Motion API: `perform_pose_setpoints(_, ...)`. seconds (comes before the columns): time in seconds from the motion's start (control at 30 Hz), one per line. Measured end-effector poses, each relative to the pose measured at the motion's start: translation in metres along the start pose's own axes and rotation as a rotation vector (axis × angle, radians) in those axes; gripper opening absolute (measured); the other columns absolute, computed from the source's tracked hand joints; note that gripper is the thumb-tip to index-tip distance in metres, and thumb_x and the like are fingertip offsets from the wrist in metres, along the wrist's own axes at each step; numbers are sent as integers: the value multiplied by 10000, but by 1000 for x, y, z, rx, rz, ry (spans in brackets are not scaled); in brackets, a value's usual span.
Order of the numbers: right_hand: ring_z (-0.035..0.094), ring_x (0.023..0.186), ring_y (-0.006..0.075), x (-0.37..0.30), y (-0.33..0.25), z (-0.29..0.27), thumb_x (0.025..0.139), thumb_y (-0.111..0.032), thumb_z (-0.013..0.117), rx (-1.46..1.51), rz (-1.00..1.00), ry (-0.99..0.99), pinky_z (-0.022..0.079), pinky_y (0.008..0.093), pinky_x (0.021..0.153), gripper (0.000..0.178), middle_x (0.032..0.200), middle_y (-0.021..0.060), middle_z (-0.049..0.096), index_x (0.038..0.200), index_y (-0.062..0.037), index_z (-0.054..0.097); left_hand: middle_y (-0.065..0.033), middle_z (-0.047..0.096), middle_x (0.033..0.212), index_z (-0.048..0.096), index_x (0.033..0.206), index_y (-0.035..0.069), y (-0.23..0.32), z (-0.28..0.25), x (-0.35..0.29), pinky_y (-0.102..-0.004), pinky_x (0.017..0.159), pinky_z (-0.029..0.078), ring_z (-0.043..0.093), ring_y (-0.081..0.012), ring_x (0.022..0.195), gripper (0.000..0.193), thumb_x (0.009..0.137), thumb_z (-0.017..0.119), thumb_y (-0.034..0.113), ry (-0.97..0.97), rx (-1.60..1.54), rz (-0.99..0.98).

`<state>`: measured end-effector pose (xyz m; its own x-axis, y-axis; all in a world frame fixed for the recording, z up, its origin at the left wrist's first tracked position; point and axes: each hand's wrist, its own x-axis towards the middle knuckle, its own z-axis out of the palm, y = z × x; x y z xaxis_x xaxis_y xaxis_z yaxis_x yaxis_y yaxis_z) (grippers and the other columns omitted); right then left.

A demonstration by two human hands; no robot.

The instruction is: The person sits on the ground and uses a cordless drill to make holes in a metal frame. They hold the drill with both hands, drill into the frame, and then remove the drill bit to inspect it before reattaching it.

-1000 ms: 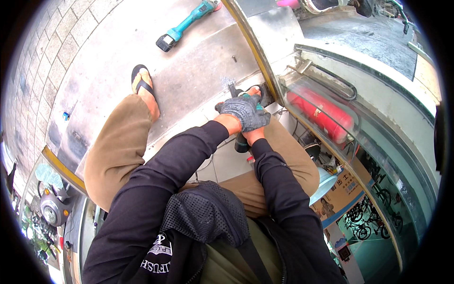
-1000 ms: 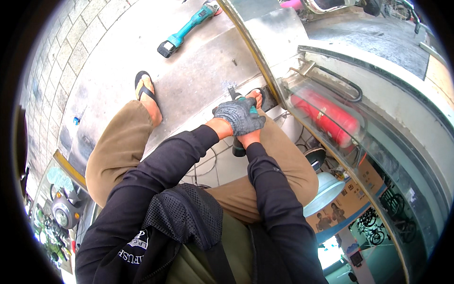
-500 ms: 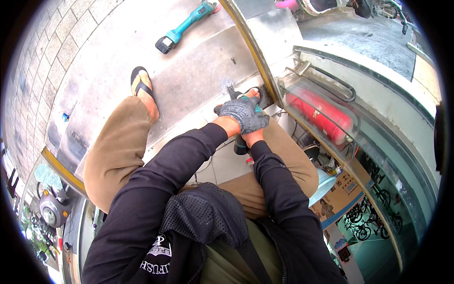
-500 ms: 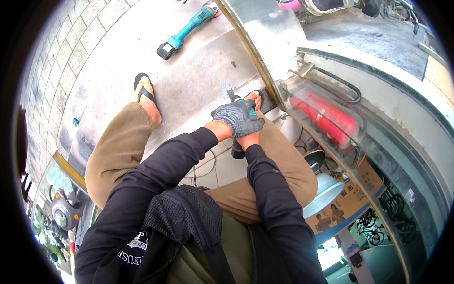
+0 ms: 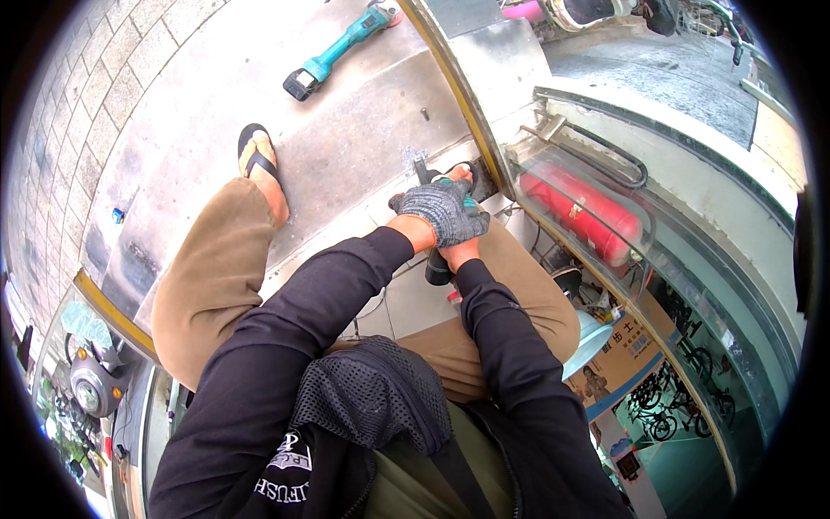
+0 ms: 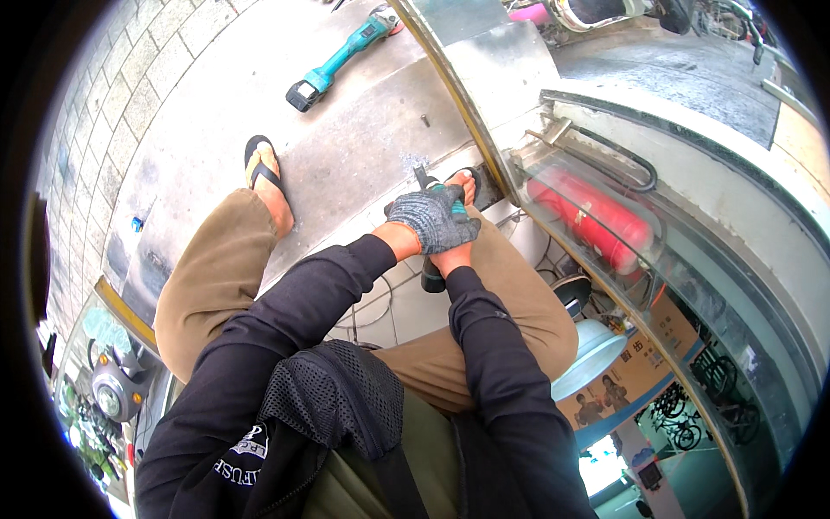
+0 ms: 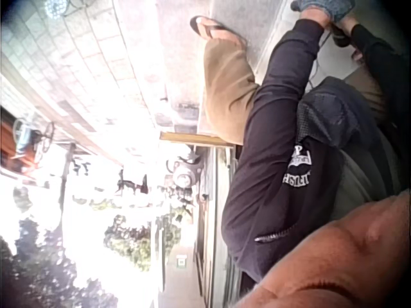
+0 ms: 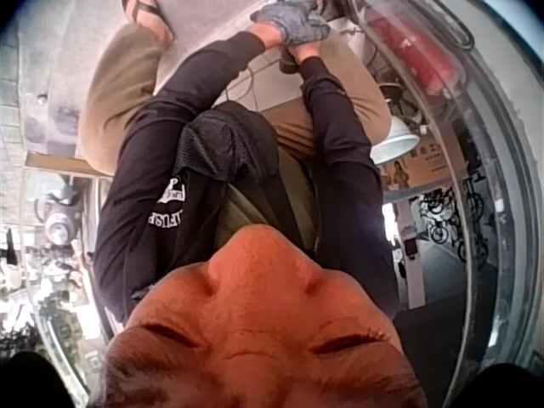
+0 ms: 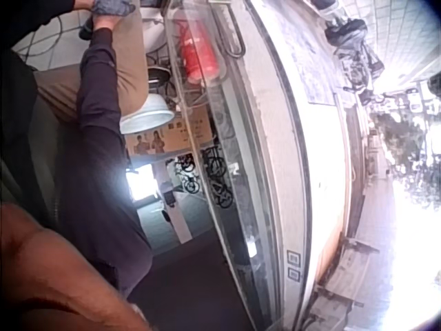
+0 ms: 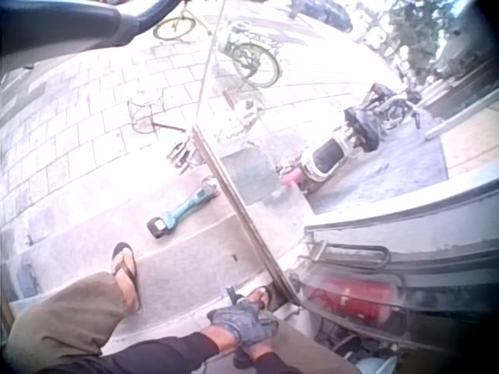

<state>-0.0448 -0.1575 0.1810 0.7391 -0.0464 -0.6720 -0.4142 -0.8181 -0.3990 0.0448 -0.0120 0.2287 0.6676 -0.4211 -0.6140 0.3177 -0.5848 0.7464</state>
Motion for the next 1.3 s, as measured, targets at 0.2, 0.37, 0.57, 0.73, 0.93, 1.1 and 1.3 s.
perform_pose_setpoints(0.2,690,1221,350,-1,9,5,944,-290,793,58,-96,138,522,463,1047,514,1265,176,735,1373,-54,634,-298,753,1223,693,1316,-4,7,-7,0,-484,985,594,756,-426,1111,773,875,676,630,-90,26,-22)
perform_pose_setpoints(0.37,692,1219,355,3,15,8,950,-288,783,0,-81,136,521,469,1049,497,1258,179,738,1367,-56,640,-307,748,1230,691,1316,-7,5,-3,3,-487,995,591,752,-429,1123,776,876,669,631,-66,26,-23)
perform_pose_setpoints(0.57,696,1222,356,-1,1,0,950,-290,778,29,-76,135,522,470,1046,490,1256,183,741,1363,-60,649,-297,747,1243,692,1320,-7,5,-5,4,-489,1000,589,747,-427,1139,775,873,670,626,-95,17,-42)
perform_pose_setpoints(0.73,698,1217,355,-1,0,1,940,-286,786,121,-69,136,520,473,1052,484,1254,180,743,1351,-64,659,-287,750,1246,703,1307,-7,1,1,7,-486,996,588,751,-420,1126,762,874,668,619,-55,17,-14)
perform_pose_setpoints(0.93,697,1222,350,2,11,5,931,-275,796,58,-75,138,519,466,1053,479,1259,172,744,1345,-71,667,-281,758,1228,709,1297,-6,5,-4,6,-476,997,585,755,-414,1117,749,876,662,611,-89,-2,-34)
perform_pose_setpoints(1.1,693,1226,349,1,11,7,927,-302,797,106,-77,131,516,474,1052,495,1274,171,738,1352,-81,671,-277,761,1220,706,1302,0,4,-6,6,-474,991,587,757,-417,1112,751,874,658,615,-69,8,-47)
perform_pose_setpoints(1.3,688,1222,347,-2,21,7,922,-329,799,-103,-138,163,505,494,1052,507,1273,168,733,1348,-84,674,-271,762,1226,700,1314,1,11,-12,4,-476,994,587,758,-415,1112,751,876,661,610,-92,9,-43)
